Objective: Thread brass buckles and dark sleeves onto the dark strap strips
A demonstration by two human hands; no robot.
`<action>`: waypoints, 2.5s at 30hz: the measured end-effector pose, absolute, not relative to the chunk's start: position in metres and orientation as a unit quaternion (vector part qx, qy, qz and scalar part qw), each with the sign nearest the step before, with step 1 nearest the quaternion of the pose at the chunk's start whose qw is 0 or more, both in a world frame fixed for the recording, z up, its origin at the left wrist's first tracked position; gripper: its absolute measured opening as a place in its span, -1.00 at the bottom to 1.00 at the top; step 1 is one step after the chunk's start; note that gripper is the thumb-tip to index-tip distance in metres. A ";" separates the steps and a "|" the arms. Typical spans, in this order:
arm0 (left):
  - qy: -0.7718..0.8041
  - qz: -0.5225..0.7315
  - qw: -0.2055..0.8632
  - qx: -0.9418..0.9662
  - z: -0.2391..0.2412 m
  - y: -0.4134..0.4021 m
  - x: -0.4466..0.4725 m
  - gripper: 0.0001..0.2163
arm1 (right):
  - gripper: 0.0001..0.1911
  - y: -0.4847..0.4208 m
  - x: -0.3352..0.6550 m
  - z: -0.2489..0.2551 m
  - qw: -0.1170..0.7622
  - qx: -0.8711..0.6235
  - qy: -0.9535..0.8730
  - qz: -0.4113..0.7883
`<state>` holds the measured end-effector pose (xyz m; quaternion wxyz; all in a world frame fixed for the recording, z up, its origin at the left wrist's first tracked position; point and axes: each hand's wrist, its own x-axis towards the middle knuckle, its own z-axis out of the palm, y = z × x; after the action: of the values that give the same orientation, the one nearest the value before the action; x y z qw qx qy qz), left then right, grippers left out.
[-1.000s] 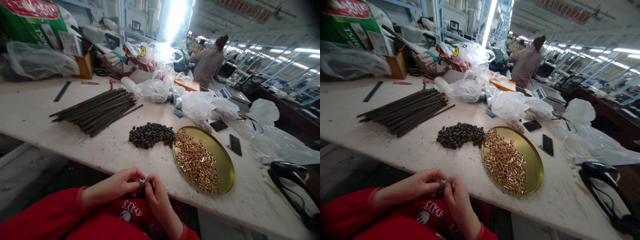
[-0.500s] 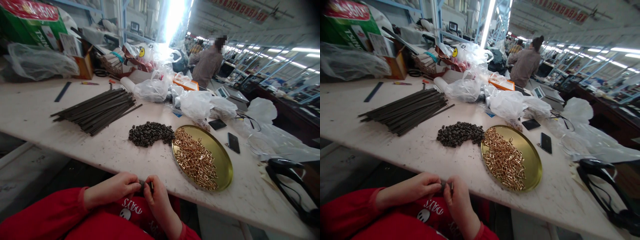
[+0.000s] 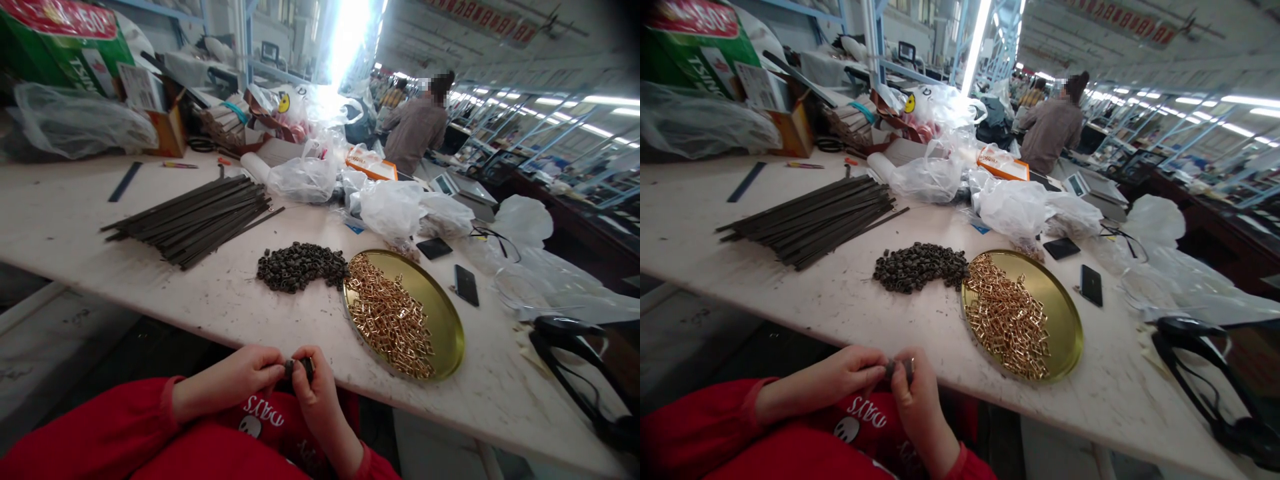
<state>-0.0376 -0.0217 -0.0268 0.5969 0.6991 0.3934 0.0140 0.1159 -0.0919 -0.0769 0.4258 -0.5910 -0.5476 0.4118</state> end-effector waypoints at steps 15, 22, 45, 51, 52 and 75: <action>0.373 0.002 0.578 0.726 -0.026 -0.009 -0.036 -0.71 | -0.74 -0.089 0.121 -0.077 0.384 -0.584 -0.675 0.235; 0.361 -0.007 0.619 0.697 -0.024 -0.008 -0.032 -0.69 | -0.71 -0.089 0.121 -0.080 0.378 -0.571 -0.702 0.194; 0.392 -0.005 0.455 0.799 0.005 0.001 -0.027 -0.74 | -0.74 -0.083 0.125 -0.048 0.555 -0.499 -0.370 0.553; 0.395 0.005 0.479 0.784 -0.008 0.005 -0.026 -0.74 | -0.57 -0.076 0.128 -0.049 0.489 -0.514 -0.481 0.515; 0.393 0.009 0.480 0.784 -0.009 0.006 -0.026 -0.74 | -0.56 -0.075 0.126 -0.050 0.488 -0.526 -0.493 0.492; 0.436 -0.013 0.236 0.868 -0.025 0.038 -0.022 -0.73 | -0.73 -0.026 0.145 -0.078 0.245 -0.604 -0.755 0.072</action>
<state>-0.0218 0.0380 -0.0250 0.2359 0.8682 0.4363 -0.0131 0.1448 -0.0257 -0.0781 0.2452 -0.6036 -0.7552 0.0720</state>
